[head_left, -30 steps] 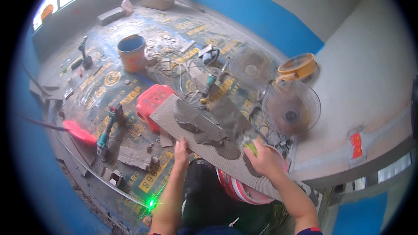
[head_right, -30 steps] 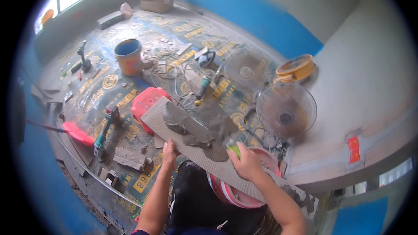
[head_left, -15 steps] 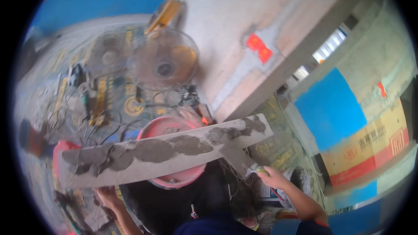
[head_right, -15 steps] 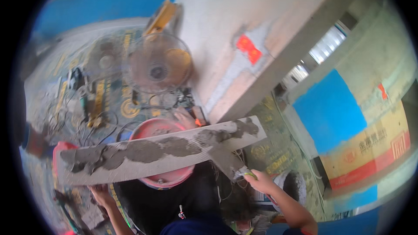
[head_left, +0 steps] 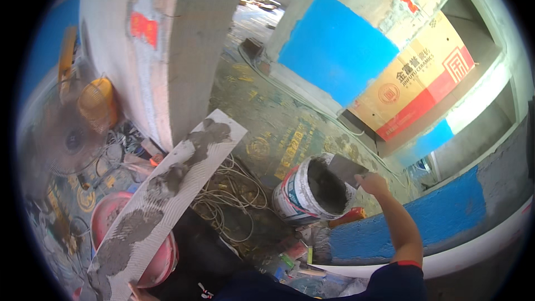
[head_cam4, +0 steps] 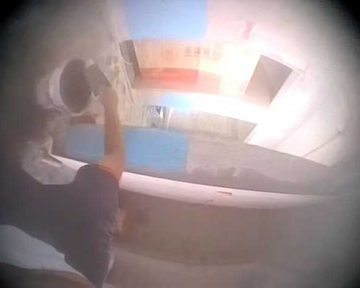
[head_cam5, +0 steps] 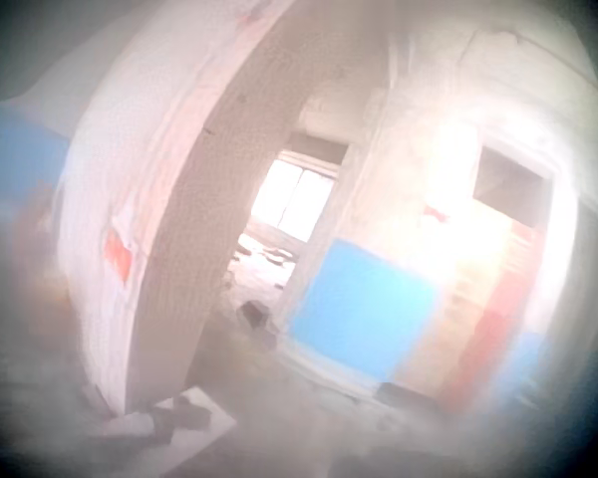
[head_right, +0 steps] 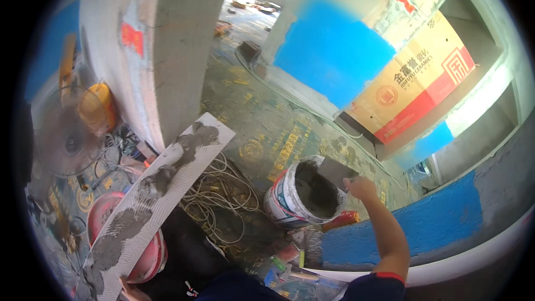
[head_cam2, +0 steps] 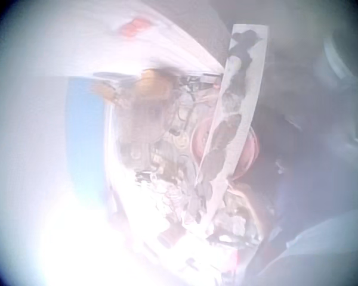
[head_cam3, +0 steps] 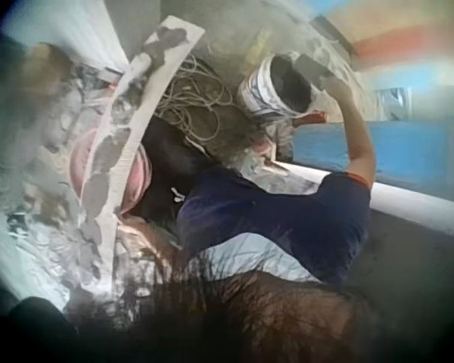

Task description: The person scoops adhesive from a bucket using a trowel and spreads it across the back of a large tile, repeating the action to cover the surface before lifting the tile.

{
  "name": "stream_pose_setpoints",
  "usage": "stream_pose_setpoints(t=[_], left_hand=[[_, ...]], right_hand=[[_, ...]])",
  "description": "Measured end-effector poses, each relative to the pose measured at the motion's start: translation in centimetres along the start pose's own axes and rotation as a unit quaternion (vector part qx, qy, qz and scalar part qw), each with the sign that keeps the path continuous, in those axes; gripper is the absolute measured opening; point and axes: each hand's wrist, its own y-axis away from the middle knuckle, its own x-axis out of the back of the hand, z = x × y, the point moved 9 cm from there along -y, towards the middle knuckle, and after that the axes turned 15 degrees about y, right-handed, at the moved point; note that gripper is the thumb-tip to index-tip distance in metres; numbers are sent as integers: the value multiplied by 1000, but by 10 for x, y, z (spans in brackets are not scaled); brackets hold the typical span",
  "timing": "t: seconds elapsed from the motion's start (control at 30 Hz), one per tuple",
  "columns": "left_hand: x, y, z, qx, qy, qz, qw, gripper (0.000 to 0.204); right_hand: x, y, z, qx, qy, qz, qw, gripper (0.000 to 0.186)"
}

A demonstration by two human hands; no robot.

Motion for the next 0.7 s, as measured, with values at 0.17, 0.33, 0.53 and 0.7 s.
stream_pose_setpoints(t=[0.17,0.33,0.53,0.7], left_hand=[[24,-11,15,-14,-55,-8,998,47],[61,-36,16,-20,-144,-76,987,47],[22,-23,29,-238,-324,-258,879,29],[57,-50,7,-205,-261,-286,899,30]], right_hand=[[-60,-64,-61,123,169,-24,978,36],[-114,-85,-110,126,274,26,953,20],[-159,-95,-148,191,270,-1,944,20],[-169,-103,-156,166,174,-47,970,26]])
